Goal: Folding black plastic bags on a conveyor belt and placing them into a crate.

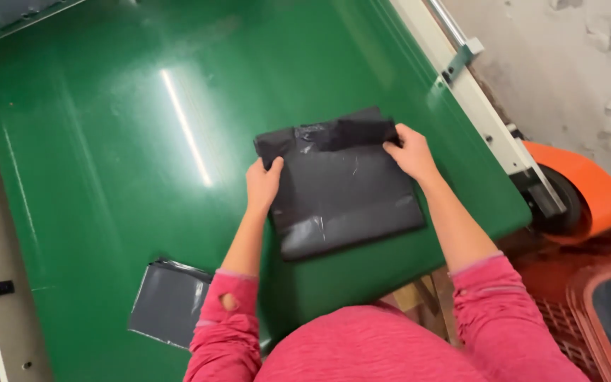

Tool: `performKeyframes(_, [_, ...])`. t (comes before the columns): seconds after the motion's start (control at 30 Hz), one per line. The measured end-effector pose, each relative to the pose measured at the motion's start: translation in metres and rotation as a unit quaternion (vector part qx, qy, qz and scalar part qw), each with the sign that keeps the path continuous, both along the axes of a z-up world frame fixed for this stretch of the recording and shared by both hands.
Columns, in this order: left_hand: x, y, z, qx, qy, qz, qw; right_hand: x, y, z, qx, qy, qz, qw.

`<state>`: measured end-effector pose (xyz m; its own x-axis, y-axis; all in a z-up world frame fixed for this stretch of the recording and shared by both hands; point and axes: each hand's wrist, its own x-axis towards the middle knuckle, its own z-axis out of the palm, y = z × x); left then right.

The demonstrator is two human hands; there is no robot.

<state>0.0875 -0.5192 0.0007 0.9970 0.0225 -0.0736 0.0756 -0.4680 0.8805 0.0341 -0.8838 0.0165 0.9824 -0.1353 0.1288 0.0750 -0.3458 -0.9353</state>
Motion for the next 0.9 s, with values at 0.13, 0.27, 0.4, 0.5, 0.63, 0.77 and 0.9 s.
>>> performKeyframes(0.13, [0.007, -0.002, -0.01, 0.022, -0.051, 0.021, 0.998, 0.047, 0.012, 0.01, -0.197, 0.164, -0.055, 0.965])
performKeyframes(0.27, [-0.008, -0.004, 0.012, 0.009, -0.084, 0.022, 0.996, 0.081, 0.031, 0.025, -0.398, -0.103, 0.003, 0.911])
performKeyframes(0.4, [-0.049, -0.015, 0.069, 0.194, -0.303, 0.041, 0.932, 0.113, 0.052, 0.026, -0.493, 0.082, 0.1, 0.86])
performKeyframes(0.5, [-0.082, -0.023, 0.048, -0.057, 0.082, -0.087, 0.991, 0.099, 0.061, 0.014, -0.521, 0.079, 0.106, 0.843])
performKeyframes(0.63, [-0.097, -0.005, 0.009, -0.424, 0.28, -0.067, 0.859, 0.011, 0.076, 0.059, -0.381, -0.085, 0.042, 0.92])
performKeyframes(0.77, [-0.104, 0.018, 0.033, -0.557, 0.344, 0.024, 0.755, -0.095, 0.078, 0.076, -0.285, -0.148, 0.006, 0.947])
performKeyframes(0.9, [-0.116, 0.035, -0.012, -0.539, 0.282, 0.003, 0.794, -0.155, 0.076, 0.051, -0.313, -0.098, -0.03, 0.944])
